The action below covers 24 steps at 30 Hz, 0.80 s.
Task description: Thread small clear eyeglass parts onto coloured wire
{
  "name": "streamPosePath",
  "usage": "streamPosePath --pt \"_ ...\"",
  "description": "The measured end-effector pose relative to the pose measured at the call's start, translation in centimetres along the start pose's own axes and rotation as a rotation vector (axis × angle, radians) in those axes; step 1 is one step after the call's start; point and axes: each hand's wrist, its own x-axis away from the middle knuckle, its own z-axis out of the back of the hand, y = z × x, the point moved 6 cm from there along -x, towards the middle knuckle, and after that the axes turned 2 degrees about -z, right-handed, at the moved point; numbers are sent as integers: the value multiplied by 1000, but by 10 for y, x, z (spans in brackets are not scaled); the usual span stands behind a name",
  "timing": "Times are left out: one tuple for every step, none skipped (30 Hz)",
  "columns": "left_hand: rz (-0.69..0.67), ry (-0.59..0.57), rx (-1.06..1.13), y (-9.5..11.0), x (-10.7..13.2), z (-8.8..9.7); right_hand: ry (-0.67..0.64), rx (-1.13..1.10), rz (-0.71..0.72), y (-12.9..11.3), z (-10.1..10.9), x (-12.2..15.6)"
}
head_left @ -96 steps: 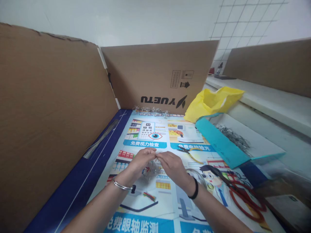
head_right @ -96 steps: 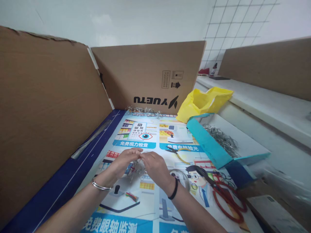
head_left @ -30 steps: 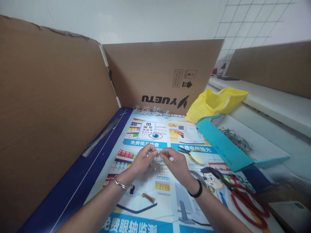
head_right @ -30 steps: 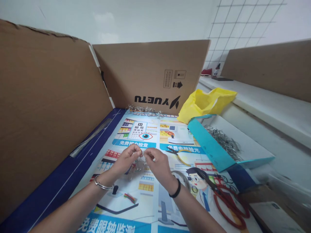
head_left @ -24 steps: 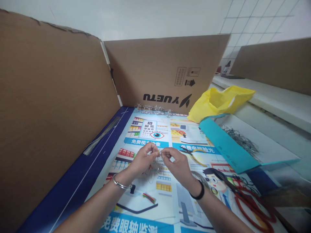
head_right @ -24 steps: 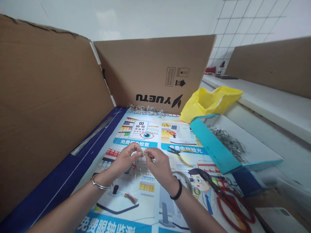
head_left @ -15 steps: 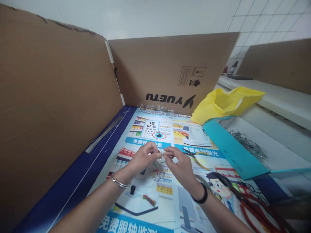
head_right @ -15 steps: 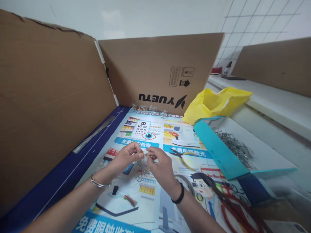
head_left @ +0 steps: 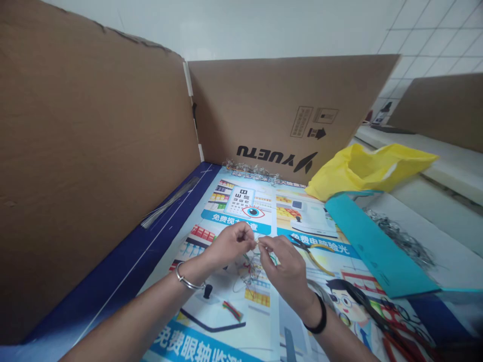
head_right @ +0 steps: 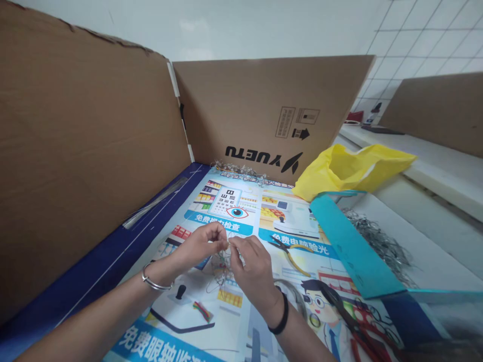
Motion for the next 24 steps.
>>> streamPosePath --pt "-7 -11 2 0 0 0 3 -3 0 0 0 0" --pt "-12 -24 -7 1 0 0 2 -4 1 -1 1 0" --pt "-15 -35 -24 1 1 0 -3 -4 4 -2 0 -1" --pt "-16 -47 -45 2 1 0 -8 -2 13 -3 0 -1" --pt "-10 -57 -67 2 2 0 -11 2 23 -4 0 -1" --pt "-1 -67 -90 2 2 0 -10 7 36 -5 0 -1" --pt "8 -74 -110 3 3 0 -8 11 48 -6 1 -1" --pt "15 -78 -131 3 3 0 -6 15 59 -7 1 -1" --pt "18 -78 -153 3 4 0 -8 16 68 -7 1 0" --pt "17 -77 -180 3 4 1 -12 16 78 -7 0 0" --pt "13 -73 -208 4 4 1 -20 17 89 -7 0 1" --pt "5 -68 -237 4 4 1 -29 22 104 -7 -1 2" --pt "-5 -62 -267 4 4 1 -38 29 121 -8 -1 3" --pt "-16 -58 -295 4 4 1 -46 40 142 -8 -2 4" --pt "-28 -54 -324 4 4 1 -55 53 166 -9 -2 4" --pt "-40 -49 -354 4 5 1 -64 66 190 -11 -2 5" --pt "-52 -41 -382 4 5 1 -74 78 216 -12 -2 5" --pt "-64 -35 -405 4 5 1 -85 90 240 -14 -2 5" --pt "-75 -28 -421 4 5 0 -96 103 261 -16 -2 6" --pt "-85 -23 -426 4 5 0 -105 114 278 -17 -2 6" --pt "-91 -24 -419 4 5 0 -111 123 290 -19 -2 6" --pt "-93 -32 -400 3 5 -1 -113 124 297 -20 -1 5" --pt "-91 -45 -372 2 5 -2 -110 117 297 -20 -1 5" --pt "-84 -58 -337 1 4 -2 -103 98 284 -20 0 4"
